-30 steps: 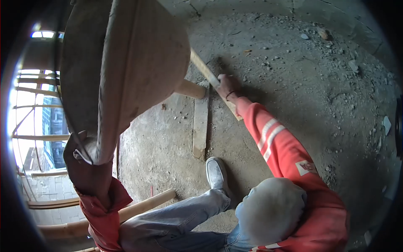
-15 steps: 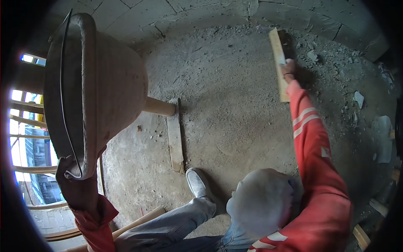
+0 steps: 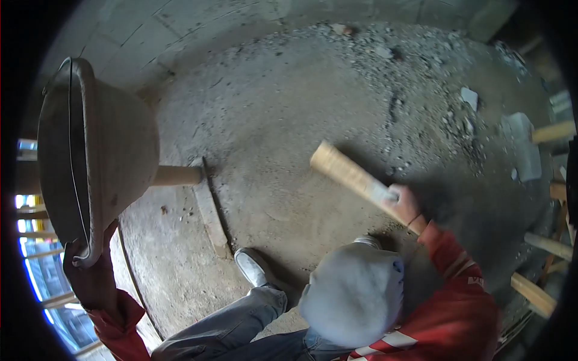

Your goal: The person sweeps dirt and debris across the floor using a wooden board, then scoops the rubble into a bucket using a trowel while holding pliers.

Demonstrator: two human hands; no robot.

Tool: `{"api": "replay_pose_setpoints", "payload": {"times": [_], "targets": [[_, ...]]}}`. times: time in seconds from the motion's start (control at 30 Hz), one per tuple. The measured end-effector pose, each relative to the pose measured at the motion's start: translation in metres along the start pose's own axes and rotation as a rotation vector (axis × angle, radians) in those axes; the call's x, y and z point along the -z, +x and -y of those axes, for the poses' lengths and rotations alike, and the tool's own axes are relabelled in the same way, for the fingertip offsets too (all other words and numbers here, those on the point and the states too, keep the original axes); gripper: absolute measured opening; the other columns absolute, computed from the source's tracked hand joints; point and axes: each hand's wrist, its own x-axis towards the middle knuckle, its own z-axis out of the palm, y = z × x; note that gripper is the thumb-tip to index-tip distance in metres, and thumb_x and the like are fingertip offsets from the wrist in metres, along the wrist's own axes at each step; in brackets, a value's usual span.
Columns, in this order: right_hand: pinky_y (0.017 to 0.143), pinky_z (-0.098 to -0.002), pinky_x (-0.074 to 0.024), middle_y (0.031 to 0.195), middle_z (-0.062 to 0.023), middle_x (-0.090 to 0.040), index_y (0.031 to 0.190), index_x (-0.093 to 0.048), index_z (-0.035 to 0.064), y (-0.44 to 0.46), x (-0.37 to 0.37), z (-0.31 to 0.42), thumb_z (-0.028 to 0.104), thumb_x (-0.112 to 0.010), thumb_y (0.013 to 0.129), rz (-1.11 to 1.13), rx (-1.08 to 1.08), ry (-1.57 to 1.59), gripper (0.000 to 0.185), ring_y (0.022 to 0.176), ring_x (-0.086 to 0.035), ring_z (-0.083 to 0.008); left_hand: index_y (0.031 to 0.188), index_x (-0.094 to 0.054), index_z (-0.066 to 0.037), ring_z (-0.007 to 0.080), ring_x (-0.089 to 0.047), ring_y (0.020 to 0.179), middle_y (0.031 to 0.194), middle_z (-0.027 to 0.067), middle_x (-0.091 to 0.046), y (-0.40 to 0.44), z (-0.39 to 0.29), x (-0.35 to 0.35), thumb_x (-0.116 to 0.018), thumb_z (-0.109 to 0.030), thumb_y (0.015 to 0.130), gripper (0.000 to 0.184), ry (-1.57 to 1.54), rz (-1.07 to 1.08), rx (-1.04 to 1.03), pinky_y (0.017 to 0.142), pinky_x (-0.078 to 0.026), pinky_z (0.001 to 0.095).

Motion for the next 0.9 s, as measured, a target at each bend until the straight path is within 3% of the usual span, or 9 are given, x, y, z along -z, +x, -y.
{"api": "replay_pose_setpoints", "payload": {"times": [0.1,0.2,0.27,0.37,0.47,0.57,0.63,0.7,0.9], "targets": [[0.066,-0.0398,-0.0456,0.082,-0.0205,-0.062,0.085,-0.057,0.0007,0.05,0.059,-0.074,0.025,-0.068,0.075,-0.362,0.177,-0.052,0.029,0.079,-0.061,-0.0352,0.114,-0.052,0.008,0.034,-0.055,0.108,0.116,0.024,-0.055,0.021,0.01,0.003,-0.06,-0.016,0.087,0.037,-0.11,0.209,-0.08,0.092,-0.05,0.0386],[0.069,-0.0442,-0.0499,0.088,-0.0159,-0.066,0.095,-0.064,0.0115,0.105,0.154,-0.079,0.03,-0.069,0.075,-0.495,-0.142,-0.507,0.028,0.083,-0.063,-0.0352,0.133,-0.032,0.005,0.0448,-0.038,0.125,0.136,0.0269,-0.037,0.024,-0.008,-0.045,-0.042,-0.011,0.09,0.047,-0.416,0.128,0.172,0.108,-0.035,0.0514],[0.072,-0.0462,-0.0507,0.09,-0.0133,-0.066,0.1,-0.064,0.0136,0.139,0.184,-0.113,0.034,-0.068,0.077,-0.84,-0.089,-0.728,0.031,0.083,-0.064,-0.0341,0.134,-0.03,0.005,0.0494,-0.037,0.124,0.136,0.0301,-0.034,0.033,-0.01,-0.063,-0.043,-0.009,0.089,0.049,-0.495,0.189,0.171,0.105,-0.041,0.0488],[0.075,-0.0451,-0.0475,0.095,-0.0179,-0.065,0.098,-0.062,0.0098,0.116,0.191,-0.072,0.031,-0.068,0.076,-0.708,-0.184,-0.47,0.031,0.088,-0.062,-0.035,0.134,-0.026,0.007,0.0521,-0.037,0.122,0.133,0.0344,-0.034,0.036,-0.031,-0.099,-0.045,-0.008,0.085,0.056,-0.574,0.154,0.31,0.098,-0.049,0.0459],[0.061,-0.0447,-0.0449,0.078,-0.0135,-0.063,0.088,-0.057,0.0093,0.022,0.134,-0.048,0.033,-0.065,0.08,-0.608,0.114,-0.263,0.026,0.071,-0.06,-0.0328,0.132,-0.029,0.009,0.0521,-0.039,0.121,0.131,0.033,-0.037,0.042,-0.032,-0.129,-0.045,-0.006,0.082,0.055,-0.503,0.182,0.296,0.098,-0.049,0.0451],[0.06,-0.0428,-0.0454,0.078,-0.0118,-0.06,0.084,-0.056,0.0105,-0.097,0.077,-0.033,0.029,-0.068,0.076,-0.198,0.136,-0.158,0.024,0.07,-0.059,-0.0327,0.127,-0.032,0.013,0.0505,-0.044,0.116,0.124,0.0314,-0.043,0.07,-0.005,-0.147,-0.047,-0.011,0.08,0.055,-0.382,0.234,0.184,0.094,-0.052,0.0439],[0.064,-0.0439,-0.0465,0.077,-0.0135,-0.059,0.086,-0.059,0.0103,-0.147,0.044,-0.05,0.029,-0.067,0.076,-0.159,0.227,-0.106,0.022,0.074,-0.06,-0.0344,0.125,-0.034,0.015,0.0499,-0.046,0.114,0.122,0.0318,-0.044,0.078,0.002,-0.168,-0.047,-0.013,0.08,0.055,-0.351,0.3,0.193,0.093,-0.053,0.0436],[0.068,-0.0448,-0.0469,0.08,-0.0141,-0.061,0.088,-0.06,0.0101,-0.148,0.054,-0.086,0.028,-0.066,0.077,-0.244,0.129,-0.174,0.022,0.077,-0.061,-0.0347,0.118,-0.035,0.02,0.0509,-0.048,0.11,0.118,0.0339,-0.044,0.079,0.004,-0.202,-0.049,-0.016,0.08,0.055,-0.441,0.296,0.507,0.091,-0.054,0.0438],[0.072,-0.0477,-0.049,0.088,-0.0154,-0.065,0.104,-0.062,0.0153,-0.063,0.166,-0.156,0.024,-0.06,0.081,-0.709,-0.323,-0.437,0.025,0.083,-0.061,-0.0371,0.114,-0.032,0.02,0.0542,-0.047,0.108,0.123,0.037,-0.036,0.103,0.051,-0.307,-0.048,-0.019,0.081,0.054,-0.421,0.398,0.62,0.088,-0.056,0.0456]]}}
